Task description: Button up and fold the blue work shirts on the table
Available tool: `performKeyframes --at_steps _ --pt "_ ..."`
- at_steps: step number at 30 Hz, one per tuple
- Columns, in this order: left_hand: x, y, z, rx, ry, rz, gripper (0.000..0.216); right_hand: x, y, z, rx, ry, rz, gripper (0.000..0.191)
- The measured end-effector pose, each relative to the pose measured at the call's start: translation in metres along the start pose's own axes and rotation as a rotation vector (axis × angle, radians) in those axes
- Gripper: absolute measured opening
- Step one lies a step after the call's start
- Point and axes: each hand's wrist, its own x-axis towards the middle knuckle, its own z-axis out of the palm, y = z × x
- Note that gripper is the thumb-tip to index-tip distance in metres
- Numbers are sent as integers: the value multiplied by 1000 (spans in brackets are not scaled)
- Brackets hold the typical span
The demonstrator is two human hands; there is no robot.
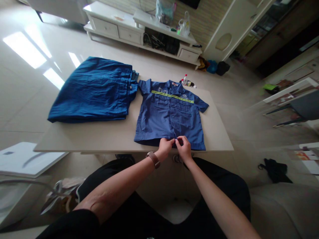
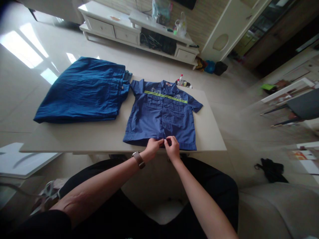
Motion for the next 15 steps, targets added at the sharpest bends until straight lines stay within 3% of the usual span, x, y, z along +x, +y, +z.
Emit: performKeyframes --at_steps 7,15 --pt "3 1 -2 -62 36 -35 18 3 -12 -8 55 33 115 20" --pt "-1 4 -5 -81 45 21 15 11 4 1 326 81 314 37"
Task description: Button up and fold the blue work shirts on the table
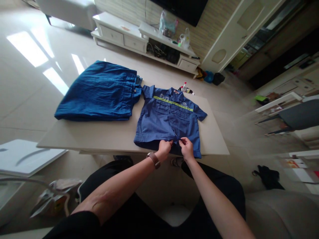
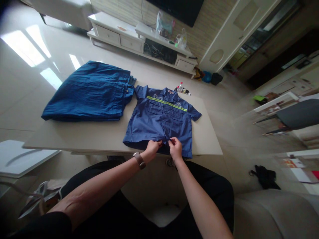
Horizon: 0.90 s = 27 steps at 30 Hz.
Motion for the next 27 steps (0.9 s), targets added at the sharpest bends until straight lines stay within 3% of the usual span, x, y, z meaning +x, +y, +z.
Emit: performKeyframes --at_steps 4,7,10,20,27 --pt "-5 7 -1 57 -86 34 24 -1 -1 1 29 -14 34 41" --pt "-8 9 -2 248 -90 74 36 -4 -8 0 18 -53 -2 38" --pt "-11 11 -1 304 -57 108 28 -4 -15 -4 -3 -65 -24 37" --pt "-19 26 1 399 -137 162 14 3 -31 -14 -187 -105 -120 36" --pt "-13 19 -2 255 -114 95 13 8 -27 -5 -176 -149 -128 34"
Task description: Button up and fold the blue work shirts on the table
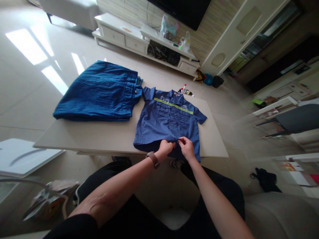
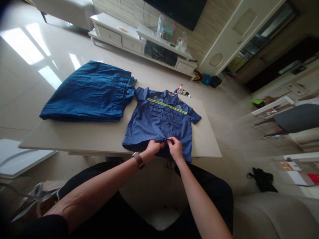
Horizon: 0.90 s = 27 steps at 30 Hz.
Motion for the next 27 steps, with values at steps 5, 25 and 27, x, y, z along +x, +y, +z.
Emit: performKeyframes --at_steps 5,25,27 --pt "8 -6 -2 -99 25 -78 16 1 -4 5 -73 -1 -39 29" --pt "-15 18 -20 490 -686 -554 21 -7 46 -48 -4 310 101 34" --pt "-18 31 -24 620 -968 -536 34 -26 39 -52 -68 118 44 29"
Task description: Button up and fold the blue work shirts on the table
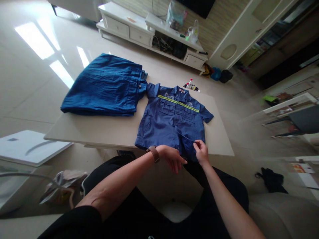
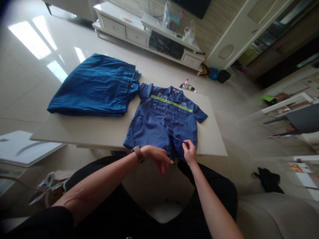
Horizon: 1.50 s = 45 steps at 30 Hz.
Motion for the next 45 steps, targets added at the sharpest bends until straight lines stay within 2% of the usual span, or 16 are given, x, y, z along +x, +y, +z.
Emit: performKeyframes --at_steps 1,2,5,6,7,8,11,13,16,20,23,28,33,39,45 --pt "-5 3 -3 110 17 50 38 -10 -4 -1 -54 -105 -46 25" --pt "-10 5 -7 233 137 114 40 -19 -8 0 -111 -201 -94 21" --pt "-18 4 -21 659 765 187 29 -41 -18 9 -217 -372 -203 13" --pt "-18 0 -24 792 903 162 26 -46 -21 13 -224 -389 -214 12" --pt "-17 -4 -26 893 971 132 25 -50 -23 17 -225 -403 -217 12" --pt "-15 -10 -27 955 976 110 27 -52 -25 20 -230 -425 -218 11" --pt "-5 -25 -24 993 837 82 54 -53 -28 29 -301 -484 -242 6" --pt "2 -32 -19 995 773 39 65 -49 -28 37 -348 -404 -248 8" --pt "9 -35 -11 1044 768 6 59 -40 -25 56 -369 -214 -208 11" --pt "7 -29 -6 1083 788 55 49 -28 -18 86 -447 -190 -158 28" --pt "3 -22 -7 1068 801 72 43 -19 -14 97 -408 -164 -96 26" --pt "7 -14 -13 936 942 86 41 -5 -15 89 -213 -111 17 28" --pt "22 -12 -19 828 1052 154 38 -2 -21 74 107 -174 76 31" --pt "25 -13 -20 856 1031 257 22 -6 -20 66 235 -201 171 43" --pt "26 -12 -23 819 1031 295 23 -4 -15 64 256 -166 189 46"
